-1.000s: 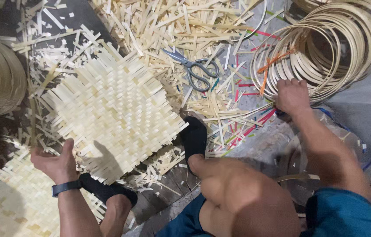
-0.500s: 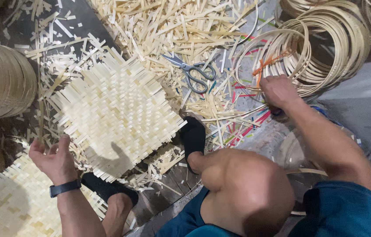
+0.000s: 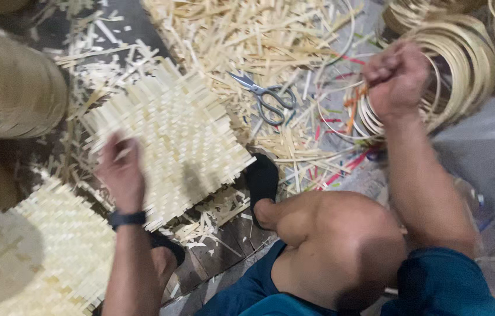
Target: The person sits on the floor and repeatedly assembles round woven basket bases. They place a pre-woven mat onto a circular frame, press it into place, and trim the excess material with shears. The finished bases are stacked nearby.
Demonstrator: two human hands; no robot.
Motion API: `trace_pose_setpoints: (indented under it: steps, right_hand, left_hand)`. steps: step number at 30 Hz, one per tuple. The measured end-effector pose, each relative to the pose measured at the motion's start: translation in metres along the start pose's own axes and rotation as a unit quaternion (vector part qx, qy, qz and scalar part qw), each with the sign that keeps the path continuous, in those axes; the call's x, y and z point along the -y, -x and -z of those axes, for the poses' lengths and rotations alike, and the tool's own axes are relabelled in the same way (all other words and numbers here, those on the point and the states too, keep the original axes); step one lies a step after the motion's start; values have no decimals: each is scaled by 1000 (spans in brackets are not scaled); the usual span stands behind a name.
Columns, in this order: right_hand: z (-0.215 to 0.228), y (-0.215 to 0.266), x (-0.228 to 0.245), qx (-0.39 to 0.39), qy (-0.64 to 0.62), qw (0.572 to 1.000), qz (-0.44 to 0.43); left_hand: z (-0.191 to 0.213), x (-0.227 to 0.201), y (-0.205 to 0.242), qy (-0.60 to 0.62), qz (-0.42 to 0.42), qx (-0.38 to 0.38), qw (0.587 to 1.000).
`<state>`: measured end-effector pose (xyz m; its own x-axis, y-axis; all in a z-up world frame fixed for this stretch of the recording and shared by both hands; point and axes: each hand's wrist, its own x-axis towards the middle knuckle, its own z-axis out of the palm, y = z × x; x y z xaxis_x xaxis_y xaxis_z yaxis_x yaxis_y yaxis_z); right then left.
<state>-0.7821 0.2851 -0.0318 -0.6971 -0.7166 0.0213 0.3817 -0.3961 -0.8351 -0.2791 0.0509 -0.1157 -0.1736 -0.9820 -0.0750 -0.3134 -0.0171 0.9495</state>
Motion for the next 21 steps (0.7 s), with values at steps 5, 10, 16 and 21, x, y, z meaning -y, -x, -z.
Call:
trace_pose_setpoints:
  steps: [5, 10, 16, 21]
  right_hand:
    - [-101, 29, -79, 56, -124, 971, -197]
    - [-145, 41, -114, 135, -40, 958, -248]
    - [-171, 2, -118, 201, 84, 944, -249]
    - [-192, 8, -128, 201, 124, 948, -215]
  left_hand:
    - [-96, -57, -1, 385, 185, 125, 895]
    - [-64, -39, -16, 627, 122, 75, 766]
    - [-8, -30, -14, 602, 212, 88, 765]
    - [6, -24, -15, 644, 205, 48, 736]
